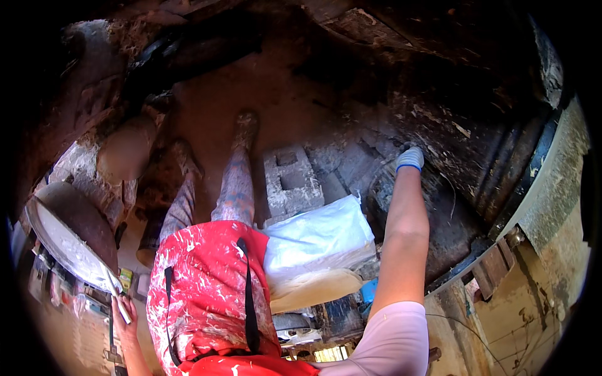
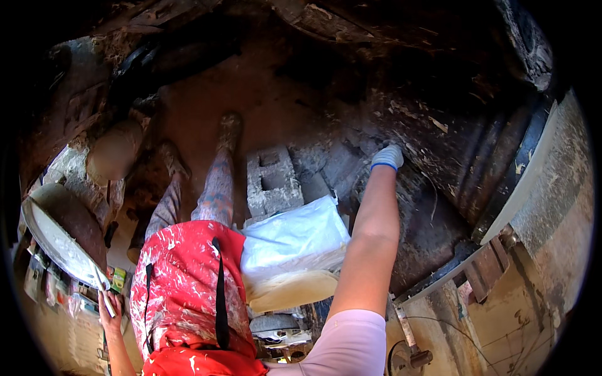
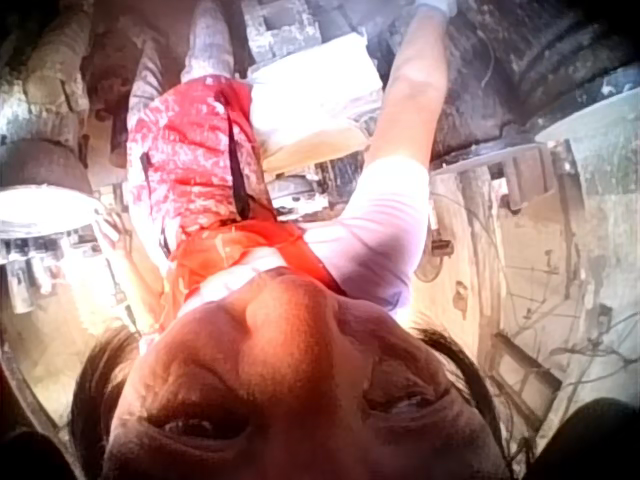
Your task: The person prepares and cooks sheets of rice paper using traditional methods. The person inserts coal into a circular oven, uses a large set of tongs to handle hot items, spreads batter onto hot circular plates using a ladle and a wooden stick, and peels the cooked rice paper sheets off the plates, placing them onto a stack.
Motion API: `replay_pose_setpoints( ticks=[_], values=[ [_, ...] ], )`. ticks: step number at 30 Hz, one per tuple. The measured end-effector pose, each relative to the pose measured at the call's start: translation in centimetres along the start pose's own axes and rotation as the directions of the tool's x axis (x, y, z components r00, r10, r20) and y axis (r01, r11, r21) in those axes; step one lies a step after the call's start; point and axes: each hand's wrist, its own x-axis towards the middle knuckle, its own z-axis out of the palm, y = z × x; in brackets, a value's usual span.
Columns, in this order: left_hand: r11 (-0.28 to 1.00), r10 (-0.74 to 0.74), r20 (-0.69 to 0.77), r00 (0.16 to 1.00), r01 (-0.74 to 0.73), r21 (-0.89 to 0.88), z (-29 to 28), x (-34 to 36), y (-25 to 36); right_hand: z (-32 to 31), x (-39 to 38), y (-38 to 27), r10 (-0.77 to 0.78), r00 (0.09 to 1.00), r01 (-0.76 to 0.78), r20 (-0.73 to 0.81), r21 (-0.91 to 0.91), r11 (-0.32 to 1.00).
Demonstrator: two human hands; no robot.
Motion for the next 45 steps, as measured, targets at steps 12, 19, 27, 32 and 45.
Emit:
replay_pose_setpoints(
  ticks=[12,19,27,32,45],
  values=[
    [0.949,0.067,-0.06,0.996,-0.045,0.311,1.3,-3.6,1.1,0.9,-17.0,8.4,0.026,0.906,0.106,0.421,-0.286,0.952],
    [0.222,0.501,0.154,0.852,-0.299,0.928,-2.8,-11.0,2.8,7.5,-45.3,27.7,0.468,0.419,0.348,0.778,-0.614,0.708],
    [0.178,0.515,0.16,0.842,-0.287,0.941,-5.1,-9.8,-4.9,7.5,-60.1,43.7,0.523,0.157,0.986,0.838,-0.162,-0.035],
    [0.41,0.184,0.312,0.932,-0.361,0.837,-8.7,-5.8,-6.7,6.6,-60.7,39.6,0.659,0.273,0.831,0.701,-0.517,0.205],
    [0.93,-0.362,0.54,0.76,0.332,0.156,0.4,6.4,0.0,-3.0,-70.4,28.7,0.727,0.263,0.906,0.634,-0.422,0.04]
  ],
)
